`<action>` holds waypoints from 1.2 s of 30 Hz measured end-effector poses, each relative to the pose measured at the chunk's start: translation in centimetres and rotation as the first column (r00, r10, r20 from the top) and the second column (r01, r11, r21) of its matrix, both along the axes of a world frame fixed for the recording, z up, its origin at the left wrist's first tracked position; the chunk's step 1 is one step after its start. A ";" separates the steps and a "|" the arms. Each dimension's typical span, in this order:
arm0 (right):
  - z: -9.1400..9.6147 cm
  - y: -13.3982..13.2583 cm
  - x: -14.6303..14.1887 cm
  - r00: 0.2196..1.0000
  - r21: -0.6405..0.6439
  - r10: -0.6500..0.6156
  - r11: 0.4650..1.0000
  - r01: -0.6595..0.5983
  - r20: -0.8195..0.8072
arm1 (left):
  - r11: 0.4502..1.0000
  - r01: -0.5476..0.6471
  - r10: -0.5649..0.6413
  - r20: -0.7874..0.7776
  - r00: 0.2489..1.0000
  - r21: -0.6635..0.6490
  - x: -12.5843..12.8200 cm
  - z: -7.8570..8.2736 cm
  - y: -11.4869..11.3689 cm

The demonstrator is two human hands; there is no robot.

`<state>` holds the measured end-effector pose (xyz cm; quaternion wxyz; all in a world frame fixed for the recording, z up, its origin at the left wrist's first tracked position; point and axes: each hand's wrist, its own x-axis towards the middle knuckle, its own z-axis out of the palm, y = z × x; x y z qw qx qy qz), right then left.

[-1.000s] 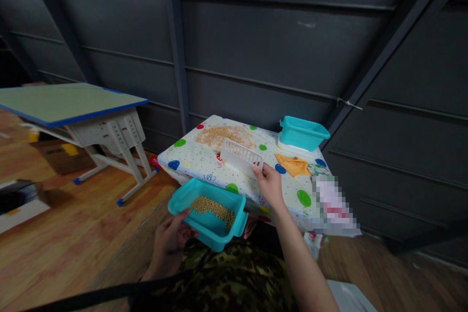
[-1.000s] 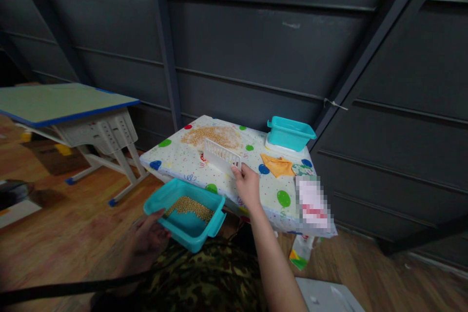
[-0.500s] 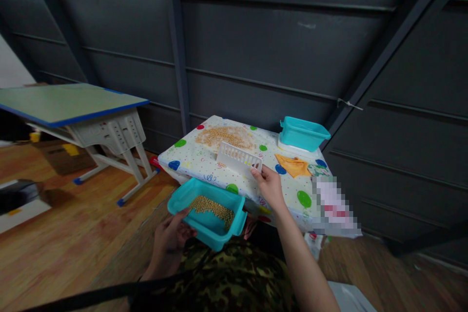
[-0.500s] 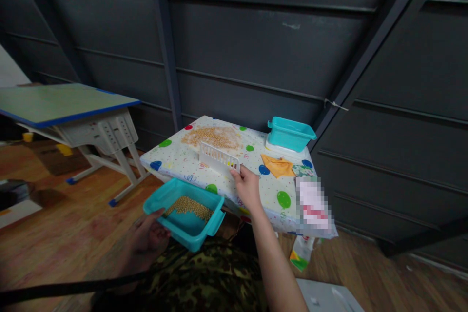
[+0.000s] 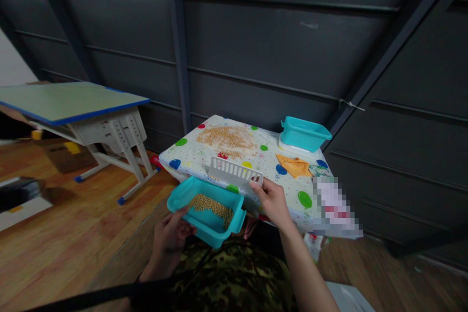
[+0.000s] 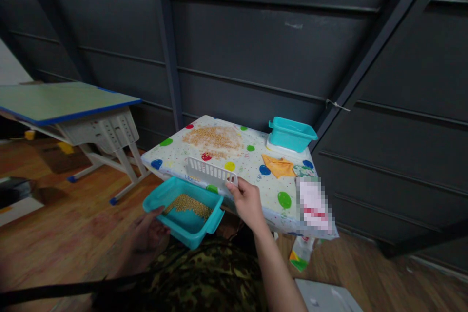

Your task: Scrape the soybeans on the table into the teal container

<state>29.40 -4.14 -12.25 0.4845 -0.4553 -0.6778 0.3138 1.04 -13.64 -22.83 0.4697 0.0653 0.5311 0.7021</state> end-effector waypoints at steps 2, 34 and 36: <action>0.1 -0.8 0.0 1.000 0.001 0.004 1.000 -0.004 -0.014 | 0.999 0.007 -0.007 0.009 1.000 0.034 0.0 0.1 0.1; 1.5 5.2 -4.3 0.948 0.112 -0.288 0.955 0.275 0.133 | 0.997 0.021 -0.022 0.012 1.000 0.074 0.5 1.3 -0.9; 1.4 5.2 -4.3 0.948 0.122 -0.292 0.953 0.277 0.129 | 0.997 0.009 -0.010 0.012 1.000 0.077 0.5 1.3 -0.9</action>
